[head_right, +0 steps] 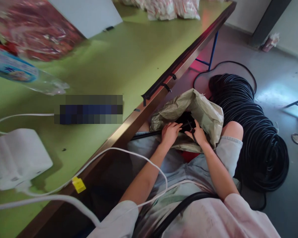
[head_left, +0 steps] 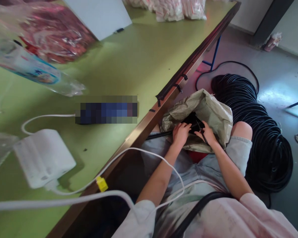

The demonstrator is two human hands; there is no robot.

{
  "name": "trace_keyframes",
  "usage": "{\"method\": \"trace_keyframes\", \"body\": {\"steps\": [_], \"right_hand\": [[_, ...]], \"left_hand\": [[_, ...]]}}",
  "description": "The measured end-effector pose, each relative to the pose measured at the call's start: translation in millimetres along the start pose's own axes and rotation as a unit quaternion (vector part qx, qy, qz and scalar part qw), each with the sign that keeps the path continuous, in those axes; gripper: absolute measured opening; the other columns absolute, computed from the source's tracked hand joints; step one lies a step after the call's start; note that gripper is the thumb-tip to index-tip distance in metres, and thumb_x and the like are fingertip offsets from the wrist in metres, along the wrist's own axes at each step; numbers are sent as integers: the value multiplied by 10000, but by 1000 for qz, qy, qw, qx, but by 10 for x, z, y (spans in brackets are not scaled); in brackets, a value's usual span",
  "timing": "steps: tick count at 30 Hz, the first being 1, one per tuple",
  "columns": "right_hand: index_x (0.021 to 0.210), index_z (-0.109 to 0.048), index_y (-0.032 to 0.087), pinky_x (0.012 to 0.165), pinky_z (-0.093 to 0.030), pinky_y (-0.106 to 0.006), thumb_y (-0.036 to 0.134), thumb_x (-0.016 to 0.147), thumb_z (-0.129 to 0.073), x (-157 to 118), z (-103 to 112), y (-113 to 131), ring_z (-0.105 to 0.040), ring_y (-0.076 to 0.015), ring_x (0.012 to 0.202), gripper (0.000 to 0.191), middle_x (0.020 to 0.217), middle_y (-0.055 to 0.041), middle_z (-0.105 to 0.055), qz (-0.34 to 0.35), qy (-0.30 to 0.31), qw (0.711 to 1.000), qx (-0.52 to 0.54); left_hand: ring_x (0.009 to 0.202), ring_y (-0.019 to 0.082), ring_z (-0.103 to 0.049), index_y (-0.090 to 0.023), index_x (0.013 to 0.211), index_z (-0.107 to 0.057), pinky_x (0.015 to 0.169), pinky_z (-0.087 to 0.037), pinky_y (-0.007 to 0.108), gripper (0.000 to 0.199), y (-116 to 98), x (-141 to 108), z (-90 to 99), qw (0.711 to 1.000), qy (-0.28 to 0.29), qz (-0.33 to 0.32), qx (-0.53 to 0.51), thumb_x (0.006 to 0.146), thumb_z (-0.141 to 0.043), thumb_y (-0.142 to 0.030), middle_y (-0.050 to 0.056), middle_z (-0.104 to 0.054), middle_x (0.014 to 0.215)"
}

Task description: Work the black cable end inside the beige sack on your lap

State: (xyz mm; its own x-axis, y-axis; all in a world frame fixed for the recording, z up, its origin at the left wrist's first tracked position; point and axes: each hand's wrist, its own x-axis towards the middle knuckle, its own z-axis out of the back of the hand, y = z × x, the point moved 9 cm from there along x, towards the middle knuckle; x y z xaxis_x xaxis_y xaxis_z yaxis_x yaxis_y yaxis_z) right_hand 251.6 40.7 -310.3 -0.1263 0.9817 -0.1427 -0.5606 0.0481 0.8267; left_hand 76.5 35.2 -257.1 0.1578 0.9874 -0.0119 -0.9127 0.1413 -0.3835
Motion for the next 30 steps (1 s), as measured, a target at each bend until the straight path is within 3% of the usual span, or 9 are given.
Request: {"method": "trace_keyframes", "body": {"steps": [4,10,15,20,25,30], "right_hand": [[1703,-104,146,885,-572,-380,389,772,-880,-5,-83,-56,-753,-247,912,1235,1117,-118,-776,-9,23,999,47],[1645,-326,102,915,-560,-395,381,793,-863,-5,-72,-20,-755,-263,876,1045,850,-52,-779,-28,23,999,29],[1700,-143,130,865,-570,-370,392,775,-871,3,-70,35,-748,-240,859,1206,1091,-113,-779,20,24,999,41],[1698,-157,99,858,-568,-372,398,816,-844,-16,-47,34,-755,-266,837,1157,839,-50,-777,-1,6,1000,12],[1711,-45,133,864,-573,-374,409,799,-864,-46,-42,140,-756,-261,879,1256,1075,-111,-784,34,5,999,27],[1703,-146,110,793,-590,-371,428,815,-859,-39,-123,1,-745,-259,744,1183,805,-32,-757,-30,45,998,25]], "left_hand": [[1114,266,-595,-311,1265,-754,985,-449,425,298,0,-7,69,999,-15,-16,-26,1008,-609,-270,47,-731,1187],[1125,275,-589,-285,1248,-758,986,-445,426,287,40,-18,104,999,-22,9,-31,1004,-610,-253,67,-732,1166],[1122,271,-597,-297,1295,-735,1009,-412,444,318,-6,-31,72,999,7,-18,-32,1011,-598,-263,73,-733,1173],[1097,275,-596,-295,1339,-709,991,-392,444,342,-13,-67,56,1000,13,-10,-10,1033,-558,-293,83,-733,1149],[1110,271,-590,-300,1275,-741,975,-388,436,302,-16,-74,96,1000,-8,-2,-18,1018,-584,-271,63,-734,1174],[1125,273,-583,-303,1236,-756,991,-392,440,288,26,-77,70,1000,-9,11,-18,1002,-598,-245,60,-733,1175]]}}
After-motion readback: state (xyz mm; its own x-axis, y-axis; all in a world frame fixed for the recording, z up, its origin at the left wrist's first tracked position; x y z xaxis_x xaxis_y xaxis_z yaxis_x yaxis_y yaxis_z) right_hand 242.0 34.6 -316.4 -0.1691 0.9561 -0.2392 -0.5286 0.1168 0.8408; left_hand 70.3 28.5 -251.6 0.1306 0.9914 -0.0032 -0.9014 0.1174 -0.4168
